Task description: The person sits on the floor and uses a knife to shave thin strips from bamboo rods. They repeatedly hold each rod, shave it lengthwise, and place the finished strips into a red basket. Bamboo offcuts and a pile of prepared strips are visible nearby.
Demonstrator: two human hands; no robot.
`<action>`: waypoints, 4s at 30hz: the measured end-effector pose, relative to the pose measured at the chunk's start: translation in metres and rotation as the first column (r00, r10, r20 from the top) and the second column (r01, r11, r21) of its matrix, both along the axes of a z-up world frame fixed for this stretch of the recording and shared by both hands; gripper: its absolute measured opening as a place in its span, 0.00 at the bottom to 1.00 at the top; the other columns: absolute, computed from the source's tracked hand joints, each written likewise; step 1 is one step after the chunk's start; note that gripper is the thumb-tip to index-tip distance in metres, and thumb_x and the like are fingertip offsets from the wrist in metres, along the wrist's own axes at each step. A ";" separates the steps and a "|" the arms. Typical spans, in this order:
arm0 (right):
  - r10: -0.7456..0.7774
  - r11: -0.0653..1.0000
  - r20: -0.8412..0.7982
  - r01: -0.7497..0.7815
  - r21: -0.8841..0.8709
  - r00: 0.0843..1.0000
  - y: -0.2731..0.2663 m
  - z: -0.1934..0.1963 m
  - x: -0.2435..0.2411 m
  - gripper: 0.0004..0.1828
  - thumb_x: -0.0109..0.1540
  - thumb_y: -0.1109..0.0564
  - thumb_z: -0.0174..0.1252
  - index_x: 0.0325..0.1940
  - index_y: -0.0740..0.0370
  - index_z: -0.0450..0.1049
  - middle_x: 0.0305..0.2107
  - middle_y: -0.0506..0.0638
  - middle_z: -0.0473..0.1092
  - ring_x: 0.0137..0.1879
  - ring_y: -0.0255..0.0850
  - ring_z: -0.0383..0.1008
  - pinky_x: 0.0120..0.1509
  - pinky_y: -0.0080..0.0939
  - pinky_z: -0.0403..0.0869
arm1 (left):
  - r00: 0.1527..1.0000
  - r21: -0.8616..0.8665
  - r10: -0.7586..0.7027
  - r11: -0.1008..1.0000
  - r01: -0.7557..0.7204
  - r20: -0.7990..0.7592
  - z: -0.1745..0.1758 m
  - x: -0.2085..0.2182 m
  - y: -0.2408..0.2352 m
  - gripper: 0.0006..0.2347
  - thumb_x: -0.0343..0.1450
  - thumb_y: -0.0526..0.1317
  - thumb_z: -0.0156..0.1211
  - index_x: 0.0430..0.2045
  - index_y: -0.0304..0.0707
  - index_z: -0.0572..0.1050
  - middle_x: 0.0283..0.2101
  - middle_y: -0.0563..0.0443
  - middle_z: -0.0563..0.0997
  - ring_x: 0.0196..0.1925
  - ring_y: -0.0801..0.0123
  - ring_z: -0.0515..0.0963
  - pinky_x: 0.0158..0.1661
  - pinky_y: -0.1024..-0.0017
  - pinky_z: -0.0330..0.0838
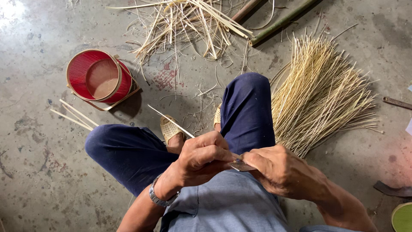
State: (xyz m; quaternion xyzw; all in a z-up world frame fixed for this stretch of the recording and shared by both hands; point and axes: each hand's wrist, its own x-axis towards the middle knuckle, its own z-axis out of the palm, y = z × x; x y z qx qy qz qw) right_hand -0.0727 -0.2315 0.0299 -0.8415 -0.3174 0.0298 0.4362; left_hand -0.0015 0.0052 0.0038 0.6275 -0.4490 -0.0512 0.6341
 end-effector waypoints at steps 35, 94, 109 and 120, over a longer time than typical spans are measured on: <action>-0.027 0.992 -0.277 -0.007 -0.124 0.960 0.011 -0.009 0.006 0.08 0.62 0.65 0.58 0.38 0.66 0.64 0.20 0.55 0.69 0.24 0.47 0.76 0.26 0.46 0.71 | 0.998 0.196 -0.047 0.979 0.054 -0.037 0.001 0.005 0.009 0.10 0.69 0.31 0.70 0.39 0.35 0.75 0.36 0.49 0.76 0.37 0.65 0.79 0.37 0.69 0.75; -0.108 0.981 -0.125 0.126 0.144 0.986 -0.014 -0.054 0.013 0.10 0.62 0.63 0.61 0.47 0.66 0.80 0.23 0.47 0.74 0.24 0.32 0.73 0.25 0.34 0.73 | 0.992 0.160 0.093 0.982 -0.105 0.081 -0.034 0.021 0.021 0.07 0.70 0.31 0.68 0.39 0.33 0.80 0.34 0.49 0.80 0.34 0.67 0.82 0.33 0.71 0.76; -0.365 0.495 -0.334 0.485 0.721 0.869 -0.003 -0.080 0.031 0.13 0.68 0.54 0.62 0.51 0.66 0.78 0.27 0.50 0.76 0.20 0.25 0.64 0.20 0.26 0.64 | 0.871 -0.007 0.468 0.880 -0.474 -0.151 -0.058 0.020 -0.022 0.08 0.70 0.26 0.68 0.42 0.30 0.82 0.34 0.51 0.78 0.32 0.76 0.74 0.32 0.78 0.69; -0.444 0.377 -0.348 0.524 0.764 0.826 0.020 -0.060 0.053 0.06 0.68 0.64 0.63 0.49 0.65 0.78 0.37 0.54 0.78 0.24 0.26 0.64 0.26 0.28 0.63 | 0.919 0.014 0.375 0.927 -0.376 -0.121 -0.049 0.028 -0.035 0.10 0.71 0.29 0.68 0.46 0.33 0.81 0.37 0.51 0.80 0.35 0.76 0.78 0.35 0.79 0.72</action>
